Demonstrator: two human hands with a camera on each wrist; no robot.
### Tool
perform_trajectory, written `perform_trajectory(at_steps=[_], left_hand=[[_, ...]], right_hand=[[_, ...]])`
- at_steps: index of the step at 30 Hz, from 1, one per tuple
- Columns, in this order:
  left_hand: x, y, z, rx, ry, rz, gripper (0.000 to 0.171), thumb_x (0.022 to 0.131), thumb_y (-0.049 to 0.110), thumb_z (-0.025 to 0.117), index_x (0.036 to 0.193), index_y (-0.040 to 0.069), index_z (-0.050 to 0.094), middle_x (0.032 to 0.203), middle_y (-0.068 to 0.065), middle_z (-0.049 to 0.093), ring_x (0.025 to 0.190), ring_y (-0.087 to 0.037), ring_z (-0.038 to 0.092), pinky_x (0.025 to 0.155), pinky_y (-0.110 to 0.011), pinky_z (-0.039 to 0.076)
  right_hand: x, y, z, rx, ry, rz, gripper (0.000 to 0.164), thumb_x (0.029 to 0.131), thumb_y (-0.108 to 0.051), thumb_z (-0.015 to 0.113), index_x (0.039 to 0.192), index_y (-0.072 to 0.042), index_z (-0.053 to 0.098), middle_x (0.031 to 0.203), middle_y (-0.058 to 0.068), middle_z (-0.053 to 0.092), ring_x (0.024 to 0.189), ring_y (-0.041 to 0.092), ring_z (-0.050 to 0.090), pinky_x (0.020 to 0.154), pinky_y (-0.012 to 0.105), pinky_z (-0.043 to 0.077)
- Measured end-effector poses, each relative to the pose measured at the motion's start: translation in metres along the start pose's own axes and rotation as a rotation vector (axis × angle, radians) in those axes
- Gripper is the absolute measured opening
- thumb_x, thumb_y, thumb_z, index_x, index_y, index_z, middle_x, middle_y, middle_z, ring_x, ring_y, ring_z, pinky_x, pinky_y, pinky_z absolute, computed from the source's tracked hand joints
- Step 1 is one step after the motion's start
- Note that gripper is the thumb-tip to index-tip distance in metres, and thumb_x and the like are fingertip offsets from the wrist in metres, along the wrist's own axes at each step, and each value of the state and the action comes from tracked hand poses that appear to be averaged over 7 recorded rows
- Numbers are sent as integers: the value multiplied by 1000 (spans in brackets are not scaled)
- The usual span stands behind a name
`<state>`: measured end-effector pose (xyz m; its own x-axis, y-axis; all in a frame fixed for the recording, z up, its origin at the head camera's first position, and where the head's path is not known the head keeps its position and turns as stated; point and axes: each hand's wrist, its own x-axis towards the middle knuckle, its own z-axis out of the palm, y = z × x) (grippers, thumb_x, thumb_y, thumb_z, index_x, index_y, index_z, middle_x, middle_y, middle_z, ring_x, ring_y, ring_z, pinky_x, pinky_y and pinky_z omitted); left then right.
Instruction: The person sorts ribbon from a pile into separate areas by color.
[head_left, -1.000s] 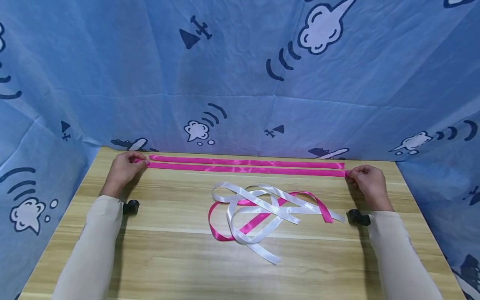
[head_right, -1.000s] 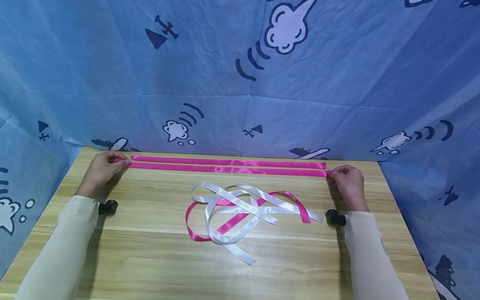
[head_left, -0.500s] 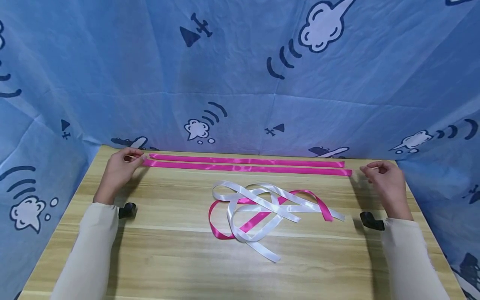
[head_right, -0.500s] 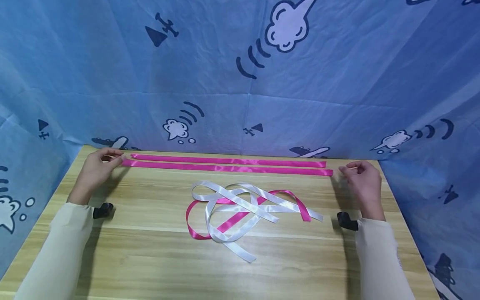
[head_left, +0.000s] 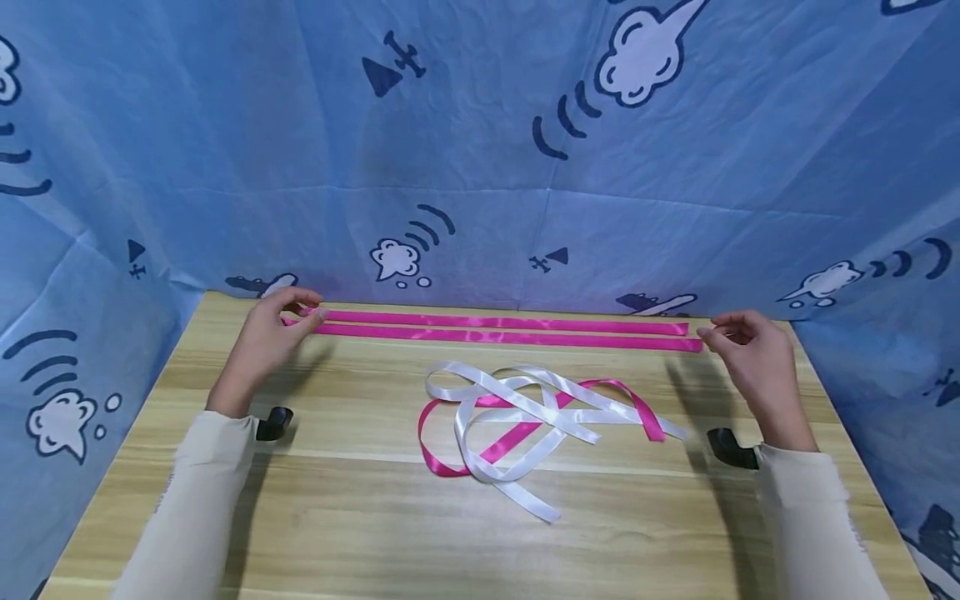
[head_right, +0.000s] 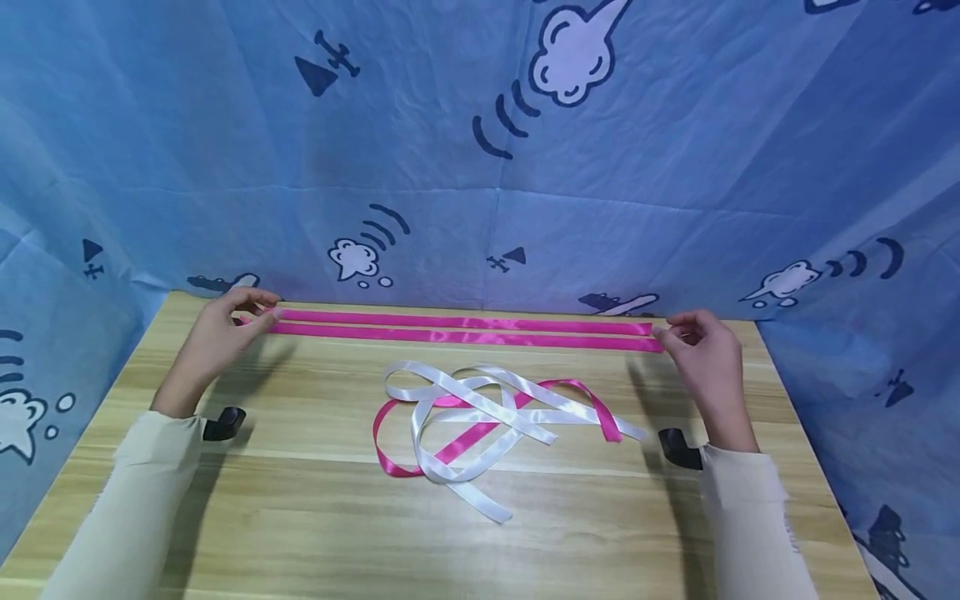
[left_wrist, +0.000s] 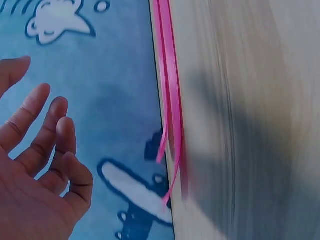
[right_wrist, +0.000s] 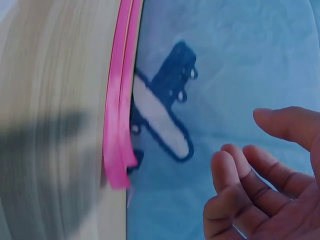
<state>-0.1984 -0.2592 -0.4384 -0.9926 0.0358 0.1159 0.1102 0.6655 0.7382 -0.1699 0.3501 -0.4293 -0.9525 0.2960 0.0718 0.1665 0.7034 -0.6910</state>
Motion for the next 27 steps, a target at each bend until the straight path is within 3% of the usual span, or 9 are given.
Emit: perform_trajectory(at_steps=[8,13,16,20,23,27], left_hand=[[6,18,30,-41,-82,22,34,102,28,71,126,3,69,120,-16,67,108,-29,60,89,-39,47],[9,34,51,-85,-168,41,32,101,18,71,128,2,67,126,-19,67,116,-34,62,99,-49,49],[11,44,64,-109,-217,71,32,100,16,71,129,2,67,129,-19,67,121,-35,62,107,-53,48],[13,56,82,-134,-283,96,31,101,19,72,128,6,68,132,-18,67,124,-33,63,111,-52,49],[15,65,94,-149,-345,109,34,101,21,72,131,6,67,134,-18,67,126,-33,63,112,-51,49],[18,76,106,-142,-402,138,39,101,24,72,134,5,66,136,-18,67,129,-33,63,113,-50,49]], right_hand=[[-9,-18,18,-13,-30,-177,32,102,-18,69,123,5,65,109,20,69,83,-15,48,76,23,41],[-15,-29,28,16,-109,-241,29,101,-11,68,125,5,65,115,25,70,88,-16,50,83,21,42],[-17,-37,33,24,-156,-265,29,100,-11,69,126,2,66,116,23,72,94,-7,56,81,16,44],[-19,-47,45,19,-226,-300,29,99,-10,71,126,0,67,117,22,72,102,22,67,77,15,47],[-21,-55,55,8,-274,-310,29,98,-7,72,125,0,67,117,22,72,105,36,68,81,25,52],[-24,-65,68,-6,-331,-296,33,96,-6,71,128,1,67,119,23,71,108,39,68,90,48,58]])
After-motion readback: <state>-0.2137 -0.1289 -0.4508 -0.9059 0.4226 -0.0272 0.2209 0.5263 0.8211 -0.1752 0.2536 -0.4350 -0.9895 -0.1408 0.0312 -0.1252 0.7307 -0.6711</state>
